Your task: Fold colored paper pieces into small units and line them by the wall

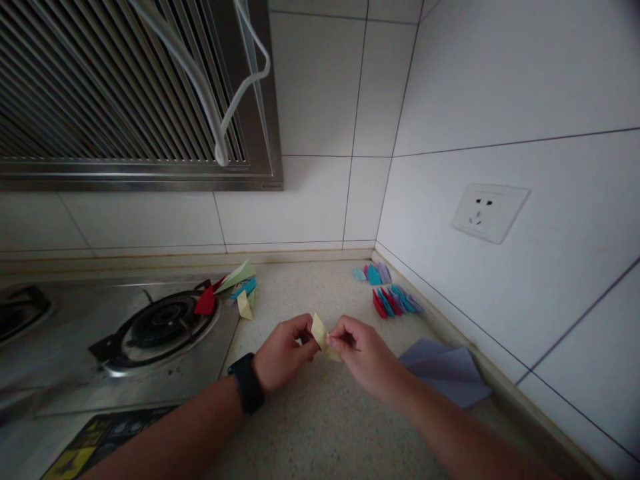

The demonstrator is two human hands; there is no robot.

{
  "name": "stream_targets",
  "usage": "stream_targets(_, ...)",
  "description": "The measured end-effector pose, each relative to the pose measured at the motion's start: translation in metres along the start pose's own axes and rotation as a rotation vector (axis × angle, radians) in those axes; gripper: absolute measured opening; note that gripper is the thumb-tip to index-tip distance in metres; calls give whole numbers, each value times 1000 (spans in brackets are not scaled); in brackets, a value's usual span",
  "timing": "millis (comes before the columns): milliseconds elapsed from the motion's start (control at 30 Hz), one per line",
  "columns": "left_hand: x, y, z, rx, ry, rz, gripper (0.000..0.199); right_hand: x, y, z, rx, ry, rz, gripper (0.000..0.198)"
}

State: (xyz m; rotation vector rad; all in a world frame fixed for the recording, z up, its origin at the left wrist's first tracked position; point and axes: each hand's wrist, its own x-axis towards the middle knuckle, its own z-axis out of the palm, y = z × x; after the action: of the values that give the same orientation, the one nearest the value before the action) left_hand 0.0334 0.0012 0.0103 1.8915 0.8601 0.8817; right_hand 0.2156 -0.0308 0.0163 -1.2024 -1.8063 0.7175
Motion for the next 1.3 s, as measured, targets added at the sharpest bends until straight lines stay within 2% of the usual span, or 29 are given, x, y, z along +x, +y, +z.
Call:
stream_targets(167, -4, 4, 1, 224, 93, 52, 8, -3, -6, 1, -170, 35, -90, 10)
stream_targets(300, -3, 4, 2, 263, 119, 27, 11, -4, -6, 1, -219, 45, -133, 11)
stream_targets(533, 3, -3, 1, 38, 189, -83, 25, 3, 6, 0, -126, 144, -64, 9)
stream_targets(633, 3, -3, 1, -34, 148, -101, 29, 5, 11, 0, -85, 159, -26, 8)
stream_targets(733, 2, -1, 2, -41, 117, -76, 30, 5, 9, 1, -56, 141, -28, 8)
stream_targets(1067, 3, -2, -1, -21, 176, -44, 27, 3, 9, 4, -67, 132, -51, 10)
stream_targets(1300, 5, -6, -2, -151, 93, -87, 29, 3, 11, 5, -116, 135, -79, 9)
